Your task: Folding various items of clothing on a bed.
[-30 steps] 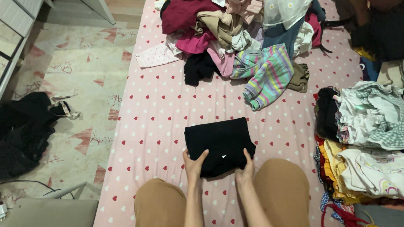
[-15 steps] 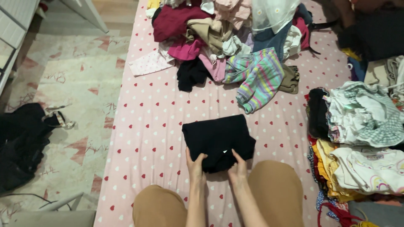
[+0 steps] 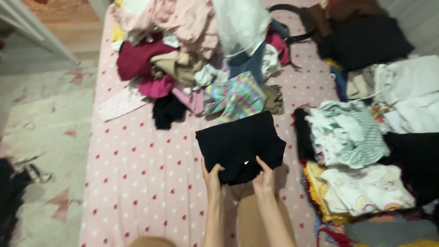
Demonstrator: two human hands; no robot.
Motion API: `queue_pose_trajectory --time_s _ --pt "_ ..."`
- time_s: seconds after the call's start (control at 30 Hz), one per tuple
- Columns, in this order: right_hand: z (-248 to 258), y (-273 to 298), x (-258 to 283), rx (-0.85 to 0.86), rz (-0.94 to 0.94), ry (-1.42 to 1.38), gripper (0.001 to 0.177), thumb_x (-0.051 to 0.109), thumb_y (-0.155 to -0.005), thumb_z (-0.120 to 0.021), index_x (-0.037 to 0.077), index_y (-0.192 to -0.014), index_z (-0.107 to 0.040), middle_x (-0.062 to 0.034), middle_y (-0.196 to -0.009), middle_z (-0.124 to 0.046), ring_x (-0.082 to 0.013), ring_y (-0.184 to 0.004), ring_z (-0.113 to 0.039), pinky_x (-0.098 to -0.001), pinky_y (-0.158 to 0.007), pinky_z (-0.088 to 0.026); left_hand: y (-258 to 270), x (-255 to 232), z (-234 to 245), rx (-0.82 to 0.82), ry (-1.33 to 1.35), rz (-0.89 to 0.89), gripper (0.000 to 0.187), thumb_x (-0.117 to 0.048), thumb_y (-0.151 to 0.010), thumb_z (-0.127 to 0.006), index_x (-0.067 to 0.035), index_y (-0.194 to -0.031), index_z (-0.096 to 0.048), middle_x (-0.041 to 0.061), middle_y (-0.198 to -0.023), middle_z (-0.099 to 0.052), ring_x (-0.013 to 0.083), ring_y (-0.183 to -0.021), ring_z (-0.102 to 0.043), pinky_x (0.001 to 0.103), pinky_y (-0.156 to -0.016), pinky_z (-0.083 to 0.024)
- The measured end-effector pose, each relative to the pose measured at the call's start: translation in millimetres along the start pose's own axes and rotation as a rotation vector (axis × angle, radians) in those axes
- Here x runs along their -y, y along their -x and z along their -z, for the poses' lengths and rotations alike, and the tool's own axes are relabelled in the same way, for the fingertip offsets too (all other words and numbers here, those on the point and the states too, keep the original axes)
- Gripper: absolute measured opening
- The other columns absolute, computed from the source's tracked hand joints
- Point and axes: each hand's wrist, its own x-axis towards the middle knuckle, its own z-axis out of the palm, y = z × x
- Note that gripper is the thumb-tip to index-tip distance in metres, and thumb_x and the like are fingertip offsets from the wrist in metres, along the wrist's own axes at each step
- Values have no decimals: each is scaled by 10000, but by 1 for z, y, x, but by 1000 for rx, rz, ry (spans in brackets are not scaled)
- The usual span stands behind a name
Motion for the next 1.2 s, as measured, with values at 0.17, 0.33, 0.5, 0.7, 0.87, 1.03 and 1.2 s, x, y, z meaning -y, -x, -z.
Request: queue_pose_trajectory --time_s 0.17,0.33,0.5,0.7,0.87,1.03,1.2 --pt "-11 -24 85 -27 18 -65 388 69 -793 -755 76 -1174 -683 -38 -1109 -711 -225 -1034 -676 -369 -947 -530 18 16 -93 66 55 31 847 92 -636 -539 -106 -1459 -498 25 -1094 -601 170 -935 -581 289 -790 -507" --pt "-20 -31 175 48 100 -205 326 136 -846 -747 44 -1153 -683 -62 -1104 -723 -244 -1026 -688 -381 -943 -546 31 66 -169 153 49 38 867 78 -655 -548 -111 -1498 -470 43 -1061 -581 192 -896 -561 309 -737 -492" --pt "-19 -28 254 74 192 -295 333 244 -899 -720 50 -1169 -704 -71 -1094 -744 -243 -1005 -705 -374 -918 -562 65 106 -241 308 58 104 819 88 -667 -550 -95 -1462 -478 39 -1071 -581 185 -928 -567 297 -780 -504" --pt "36 -55 309 10 304 -280 301 249 -926 -717 59 -1159 -709 -58 -1095 -739 -232 -993 -707 -368 -916 -562 84 164 -279 438 56 156 746 97 -686 -555 -15 -1420 -482 62 -1103 -569 194 -996 -562 293 -842 -504" --pt "33 -49 332 -50 305 -271 296 243 -878 -700 69 -1116 -726 -59 -1061 -751 -230 -965 -718 -365 -892 -574 107 152 -310 337 13 311 854 79 -643 -538 -140 -1466 -464 30 -1150 -606 178 -962 -577 293 -777 -500" --pt "64 -62 315 -70 333 -282 274 212 -902 -715 52 -1125 -722 -65 -1082 -743 -225 -984 -710 -349 -911 -566 108 161 -291 328 -13 317 848 68 -662 -551 -117 -1484 -461 63 -1140 -579 204 -973 -555 310 -787 -491" --pt "53 -63 287 -123 293 -311 282 182 -863 -708 61 -1118 -720 -59 -1071 -746 -232 -970 -715 -357 -893 -567 95 133 -274 422 -142 241 820 55 -667 -564 -109 -1465 -471 41 -1176 -590 183 -1033 -548 294 -852 -465"
